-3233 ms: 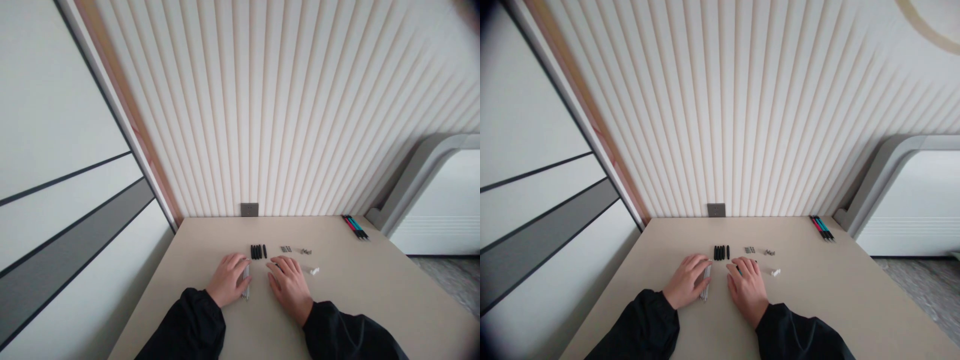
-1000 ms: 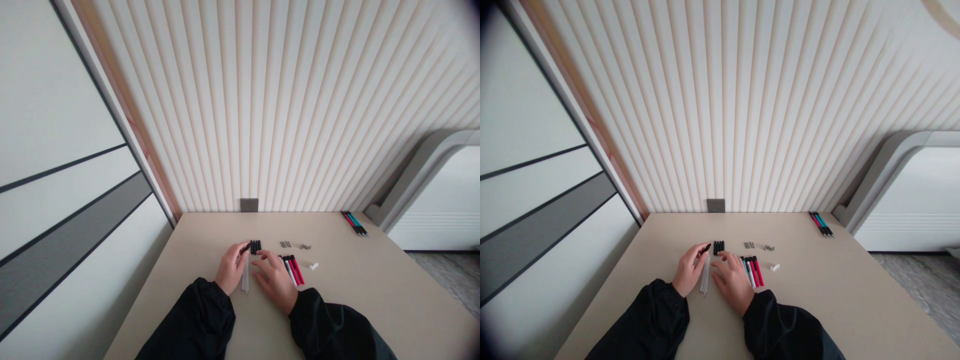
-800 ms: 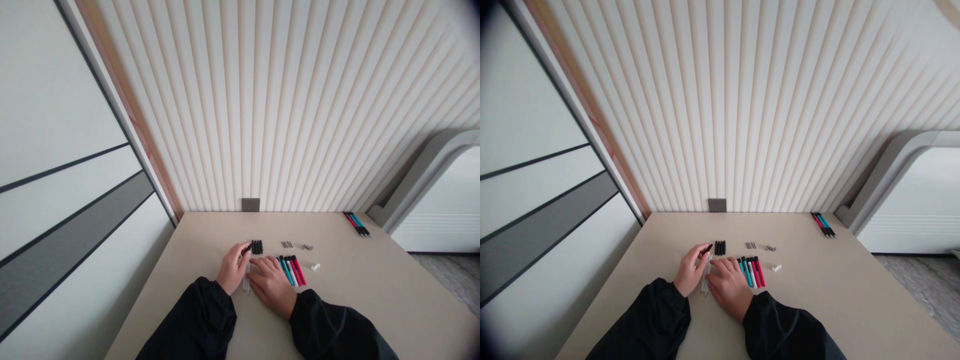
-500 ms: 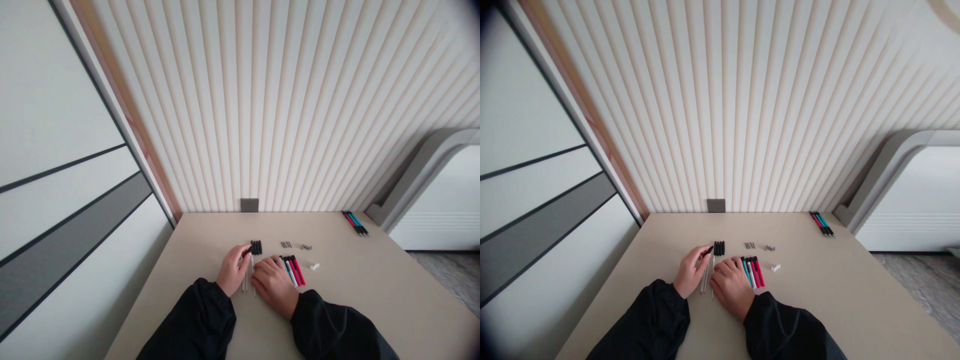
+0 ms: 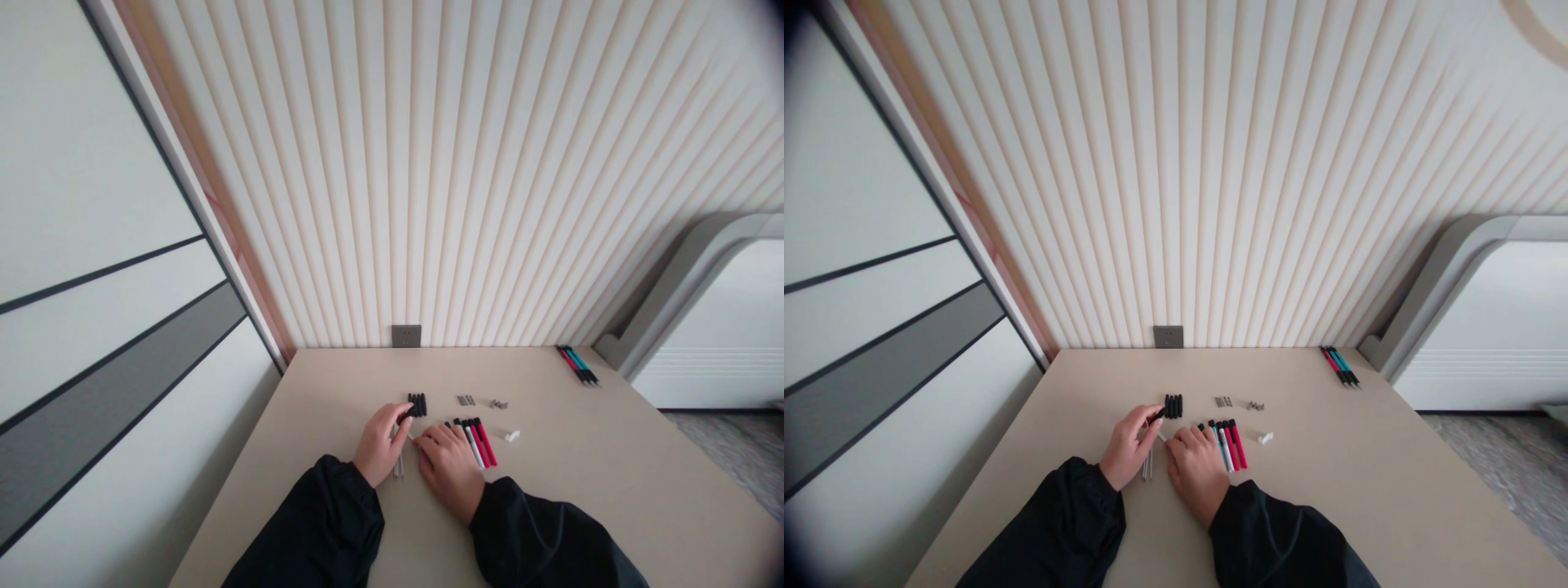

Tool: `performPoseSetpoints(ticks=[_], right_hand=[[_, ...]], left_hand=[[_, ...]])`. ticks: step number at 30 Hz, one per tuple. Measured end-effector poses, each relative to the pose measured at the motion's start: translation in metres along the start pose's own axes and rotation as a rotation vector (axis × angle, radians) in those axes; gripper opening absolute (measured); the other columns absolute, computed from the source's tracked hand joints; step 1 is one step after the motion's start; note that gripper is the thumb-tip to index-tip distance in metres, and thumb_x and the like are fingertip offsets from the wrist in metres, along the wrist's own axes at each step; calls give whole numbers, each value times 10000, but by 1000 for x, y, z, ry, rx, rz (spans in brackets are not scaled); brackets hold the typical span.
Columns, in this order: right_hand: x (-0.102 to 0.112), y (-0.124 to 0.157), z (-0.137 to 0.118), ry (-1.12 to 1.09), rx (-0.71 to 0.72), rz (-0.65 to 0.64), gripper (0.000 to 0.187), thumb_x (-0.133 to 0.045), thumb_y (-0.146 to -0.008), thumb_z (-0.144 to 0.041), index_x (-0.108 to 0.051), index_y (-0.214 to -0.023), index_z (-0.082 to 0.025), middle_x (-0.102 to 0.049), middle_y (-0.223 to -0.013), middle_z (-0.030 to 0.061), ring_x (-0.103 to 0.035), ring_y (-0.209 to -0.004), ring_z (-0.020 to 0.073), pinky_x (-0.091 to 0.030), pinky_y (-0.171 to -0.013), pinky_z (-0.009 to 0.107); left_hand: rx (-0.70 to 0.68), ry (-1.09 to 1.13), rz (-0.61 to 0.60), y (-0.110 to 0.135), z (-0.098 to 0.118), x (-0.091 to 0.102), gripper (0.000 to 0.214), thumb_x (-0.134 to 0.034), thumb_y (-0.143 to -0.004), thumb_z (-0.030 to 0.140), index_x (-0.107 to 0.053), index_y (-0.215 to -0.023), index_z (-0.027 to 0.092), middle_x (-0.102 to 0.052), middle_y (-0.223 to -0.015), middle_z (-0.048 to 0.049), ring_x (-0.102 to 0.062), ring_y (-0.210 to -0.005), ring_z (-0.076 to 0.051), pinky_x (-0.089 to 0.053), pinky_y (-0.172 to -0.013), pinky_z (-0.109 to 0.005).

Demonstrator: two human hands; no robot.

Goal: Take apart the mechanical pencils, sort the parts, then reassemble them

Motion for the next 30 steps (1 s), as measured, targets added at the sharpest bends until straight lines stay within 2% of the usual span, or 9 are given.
performPoseSetpoints(ticks=[8, 14, 18, 21, 25, 27, 30], right_hand=[[0, -1, 9, 104, -65, 26, 198, -525, -930, -229, -654, -780, -234, -640, -791, 25, -566, -769, 170, -312, -726, 315], [-7, -3, 4, 99, -51, -9, 182, -521, -931, -214, -659, -812, -220, -635, -787, 26, -568, -775, 159, -306, -762, 312], [-3, -6, 1, 65, -28, -11, 134, -542, -925, -250, -657, -858, -238, -636, -839, 19, -561, -821, 173, -303, -757, 313], [9, -10, 20, 85, -97, 23, 140, -520, -937, -253, -655, -901, -252, -636, -872, 16, -550, -846, 182, -301, -757, 318], [28, -16, 68, 213, -285, 77, 182, -503, -937, -229, -670, -867, -230, -632, -917, 47, -530, -886, 209, -295, -768, 335], [31, -17, 88, 256, -347, 72, 196, -507, -932, -236, -680, -841, -223, -628, -940, 61, -522, -900, 219, -293, -764, 337], [27, -19, 104, 282, -380, 30, 213, -508, -930, -249, -691, -823, -229, -622, -952, 68, -516, -909, 224, -291, -759, 336]], left_hand=[[-24, -1, 11, 0, 0, 0, 220, -490, -935, 245, -593, -1124, 196, -675, -974, -67, -645, -901, -180, -531, -811, -305], [-31, 1, 2, 1, -1, -2, 219, -494, -931, 233, -593, -1124, 198, -674, -963, -63, -644, -887, -176, -530, -817, -309], [-25, 7, -8, 1, -1, -2, 229, -479, -940, 234, -586, -1139, 201, -670, -973, -67, -640, -894, -177, -528, -831, -317], [-25, 10, -2, 1, -1, -1, 238, -476, -943, 237, -578, -1155, 201, -669, -977, -67, -638, -906, -178, -528, -836, -321], [-53, 30, -10, 2, 2, -1, 253, -483, -943, 237, -574, -1177, 206, -667, -997, -65, -637, -934, -179, -524, -846, -321], [-74, 40, -14, 2, 4, 0, 258, -484, -943, 235, -575, -1183, 205, -665, -995, -67, -636, -937, -182, -521, -847, -325], [-94, 43, -18, 1, 7, 0, 242, -481, -948, 230, -586, -1163, 199, -660, -975, -69, -632, -921, -184, -518, -837, -331]])
Point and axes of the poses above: each hand's wrist, its own y-axis away from the middle knuckle, its own x-axis out of the back of the hand, z = x × y, the point moved 9 cm from there along -y, towards the middle knuckle
